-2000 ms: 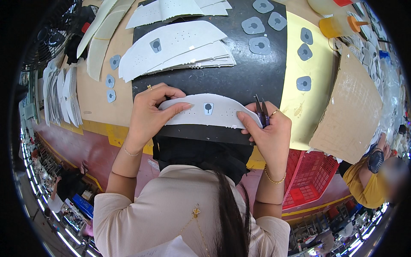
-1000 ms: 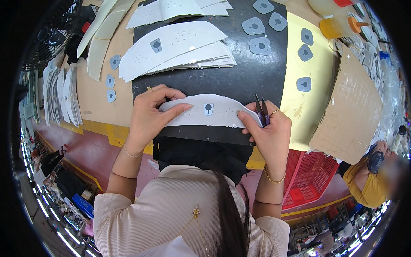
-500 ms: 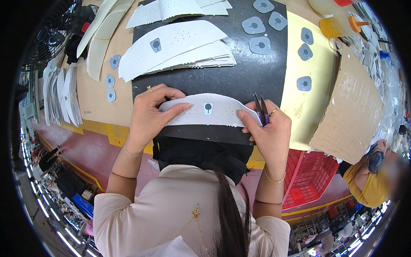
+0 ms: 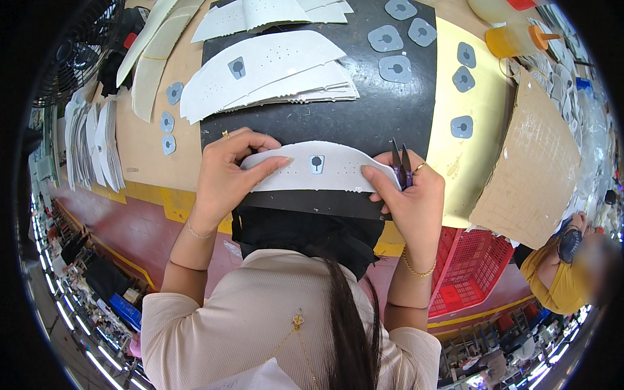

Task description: The person repeatedly picks up white curved fabric pieces from a table, uses scissors to trim edges and a central cutout, and places the finished pieces into a stack. The process is repeated for multiple identical pieces.

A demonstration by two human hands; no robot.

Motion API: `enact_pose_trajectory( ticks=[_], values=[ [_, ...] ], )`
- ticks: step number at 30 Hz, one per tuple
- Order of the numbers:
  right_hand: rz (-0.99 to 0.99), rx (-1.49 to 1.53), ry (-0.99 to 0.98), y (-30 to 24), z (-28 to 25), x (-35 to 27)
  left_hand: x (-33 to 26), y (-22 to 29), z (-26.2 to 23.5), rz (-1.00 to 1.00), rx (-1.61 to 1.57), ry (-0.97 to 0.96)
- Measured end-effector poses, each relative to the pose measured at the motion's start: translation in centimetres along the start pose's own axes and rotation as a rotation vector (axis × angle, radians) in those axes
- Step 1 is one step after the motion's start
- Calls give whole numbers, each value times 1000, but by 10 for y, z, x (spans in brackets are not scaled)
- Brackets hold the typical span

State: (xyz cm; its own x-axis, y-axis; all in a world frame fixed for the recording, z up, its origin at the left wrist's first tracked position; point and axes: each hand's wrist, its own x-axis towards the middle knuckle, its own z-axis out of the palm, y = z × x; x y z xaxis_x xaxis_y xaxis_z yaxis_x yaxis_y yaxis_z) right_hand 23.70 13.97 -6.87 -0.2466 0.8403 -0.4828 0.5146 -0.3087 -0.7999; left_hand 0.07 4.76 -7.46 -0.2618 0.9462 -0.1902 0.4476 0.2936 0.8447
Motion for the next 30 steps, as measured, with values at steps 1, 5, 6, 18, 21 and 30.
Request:
enact_pose_trajectory(
  ticks=[1,5,6,18,21,30],
  values=[
    [-4,-6,3,0,0,0,-1,0,0,-3,-3,4],
    [-28,-68,10,-6,-1,4,-1,0,1,-9,-7,7],
    [-36,-67,7,-5,0,5,-2,-1,0,-7,-6,8],
    [-26,-85,8,-2,1,7,-2,0,1,-5,-9,15],
    [-30,-80,4,-3,1,7,-2,-1,2,-2,-7,16],
    [-19,-88,-20,-1,-1,5,-2,-3,3,8,-14,22]
  ],
)
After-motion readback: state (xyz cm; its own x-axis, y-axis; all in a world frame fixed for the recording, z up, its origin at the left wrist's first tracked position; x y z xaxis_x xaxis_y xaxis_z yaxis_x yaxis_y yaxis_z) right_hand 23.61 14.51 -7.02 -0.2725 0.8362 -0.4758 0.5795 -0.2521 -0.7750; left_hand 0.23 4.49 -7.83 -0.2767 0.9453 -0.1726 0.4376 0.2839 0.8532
